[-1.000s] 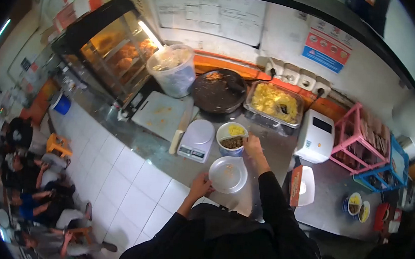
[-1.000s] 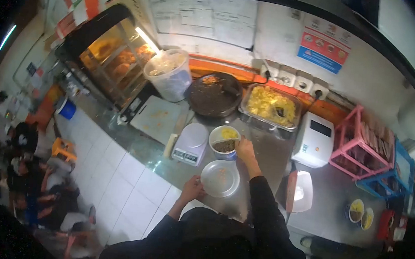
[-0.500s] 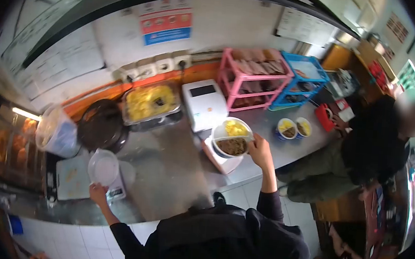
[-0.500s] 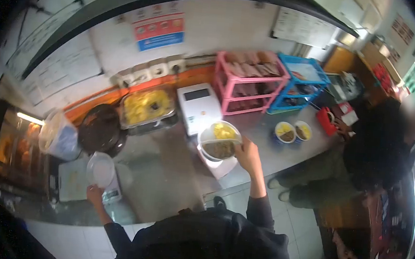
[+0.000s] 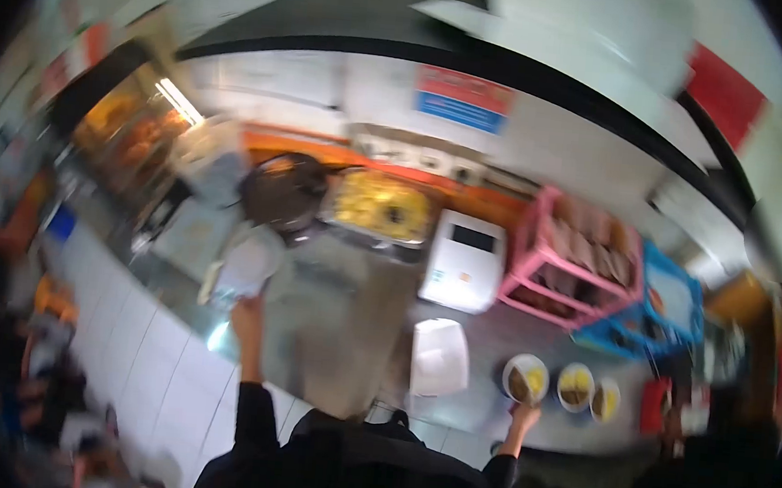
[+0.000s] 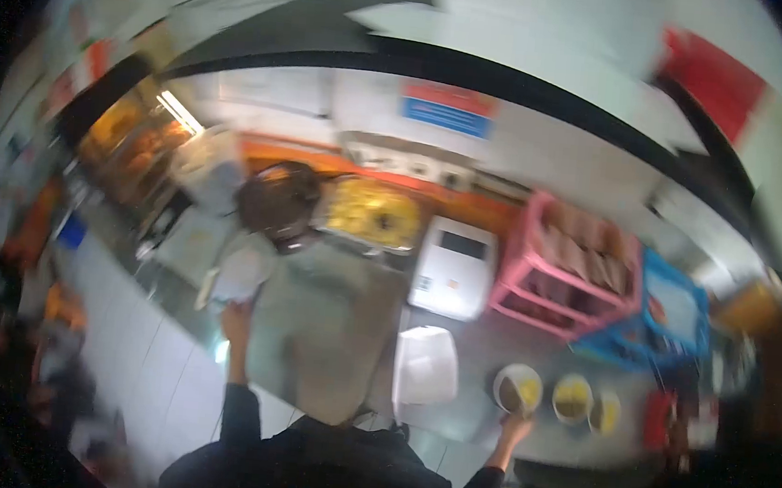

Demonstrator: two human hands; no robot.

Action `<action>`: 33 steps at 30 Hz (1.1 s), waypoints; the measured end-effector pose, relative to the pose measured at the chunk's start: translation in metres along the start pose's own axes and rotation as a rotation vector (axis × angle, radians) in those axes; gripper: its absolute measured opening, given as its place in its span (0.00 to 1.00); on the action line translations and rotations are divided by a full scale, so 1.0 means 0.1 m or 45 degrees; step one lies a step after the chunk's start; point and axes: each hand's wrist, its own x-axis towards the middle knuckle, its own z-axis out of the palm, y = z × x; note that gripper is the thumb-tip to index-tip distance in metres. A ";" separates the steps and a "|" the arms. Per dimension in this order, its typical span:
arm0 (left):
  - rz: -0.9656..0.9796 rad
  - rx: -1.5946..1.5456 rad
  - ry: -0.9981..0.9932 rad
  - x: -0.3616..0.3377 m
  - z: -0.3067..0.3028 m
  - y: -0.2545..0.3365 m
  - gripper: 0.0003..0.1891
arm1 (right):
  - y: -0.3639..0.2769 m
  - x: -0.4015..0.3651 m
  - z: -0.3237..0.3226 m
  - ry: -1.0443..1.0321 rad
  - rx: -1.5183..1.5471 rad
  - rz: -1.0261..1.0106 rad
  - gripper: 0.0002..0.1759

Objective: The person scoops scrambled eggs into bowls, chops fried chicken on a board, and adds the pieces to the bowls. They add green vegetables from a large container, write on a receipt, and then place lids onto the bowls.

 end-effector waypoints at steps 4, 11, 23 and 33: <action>0.013 -0.602 -0.256 -0.44 -0.39 0.52 0.21 | 0.17 0.49 0.35 0.011 0.618 0.211 0.10; 0.926 -1.605 -2.149 -2.02 -0.48 0.54 0.20 | -1.23 -0.45 0.36 0.349 0.323 -0.782 0.25; 0.159 -1.081 -1.627 -0.52 -2.09 -1.99 0.17 | -3.47 -4.98 3.05 -1.024 0.509 -1.811 0.13; -0.008 -1.097 -0.880 1.14 -2.59 -3.66 0.13 | -4.99 -5.84 7.17 -0.512 -0.183 -2.048 0.10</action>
